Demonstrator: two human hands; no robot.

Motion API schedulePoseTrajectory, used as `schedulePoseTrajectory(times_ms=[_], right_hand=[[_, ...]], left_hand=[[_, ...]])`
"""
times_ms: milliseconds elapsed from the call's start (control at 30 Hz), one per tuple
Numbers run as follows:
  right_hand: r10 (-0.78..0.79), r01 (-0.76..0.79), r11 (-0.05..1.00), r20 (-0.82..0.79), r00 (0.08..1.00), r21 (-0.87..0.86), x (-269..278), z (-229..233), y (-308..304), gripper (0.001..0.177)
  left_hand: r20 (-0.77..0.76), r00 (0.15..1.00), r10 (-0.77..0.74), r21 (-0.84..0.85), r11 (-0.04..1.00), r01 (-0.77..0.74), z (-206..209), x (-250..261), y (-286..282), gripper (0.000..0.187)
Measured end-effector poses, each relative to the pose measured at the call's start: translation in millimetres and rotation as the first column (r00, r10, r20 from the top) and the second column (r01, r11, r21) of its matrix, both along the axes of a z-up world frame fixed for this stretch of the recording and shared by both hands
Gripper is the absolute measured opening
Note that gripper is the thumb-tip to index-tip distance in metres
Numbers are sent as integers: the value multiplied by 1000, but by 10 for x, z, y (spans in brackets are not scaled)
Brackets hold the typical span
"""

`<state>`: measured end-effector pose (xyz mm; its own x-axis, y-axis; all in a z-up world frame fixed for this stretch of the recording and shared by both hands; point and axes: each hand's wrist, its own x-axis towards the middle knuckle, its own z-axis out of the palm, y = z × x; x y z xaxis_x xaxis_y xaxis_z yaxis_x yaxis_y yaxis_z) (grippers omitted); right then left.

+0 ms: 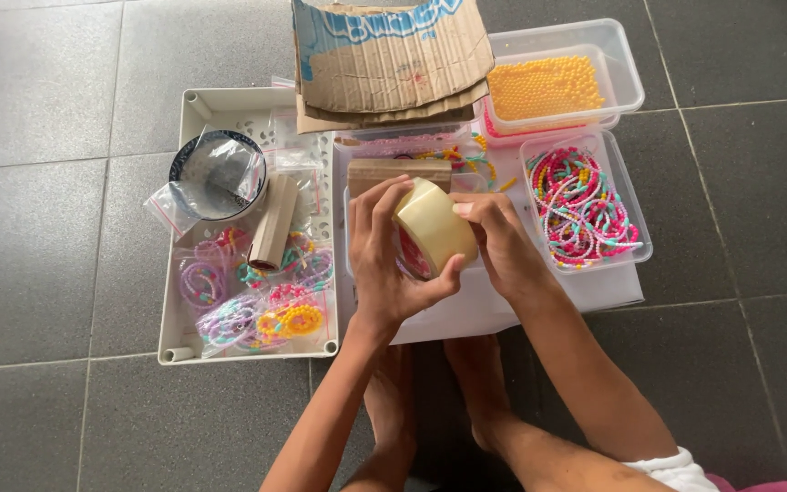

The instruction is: Assembling and decorating a small handicraft structure using cardboard, tape, and colorful elastic bands.

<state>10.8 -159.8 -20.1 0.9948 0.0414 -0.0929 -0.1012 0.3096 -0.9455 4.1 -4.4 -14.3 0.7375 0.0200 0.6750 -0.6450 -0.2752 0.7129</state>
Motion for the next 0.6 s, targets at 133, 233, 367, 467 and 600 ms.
schedulePoseTrajectory(times_ms=[133,233,367,467,600], right_hand=[[-67,67,998,21,998,-11,-39,-35,50,22],[-90,98,990,83,992,-101,-70,126,116,26],[-157,165,979,75,985,-120,-151,410,189,28],[-155,168,972,94,984,-162,-174,366,198,28],[-74,99,967,114,991,-235,-120,299,87,21]], left_hand=[[-5,1000,-4,0,1000,4,9,4,12,83],[17,1000,0,11,1000,0,28,11,24,83],[-1,1000,1,-11,1000,-1,62,26,12,83],[-6,1000,1,-20,1000,-1,40,-2,12,84],[12,1000,-1,-38,999,1,28,14,-3,85]])
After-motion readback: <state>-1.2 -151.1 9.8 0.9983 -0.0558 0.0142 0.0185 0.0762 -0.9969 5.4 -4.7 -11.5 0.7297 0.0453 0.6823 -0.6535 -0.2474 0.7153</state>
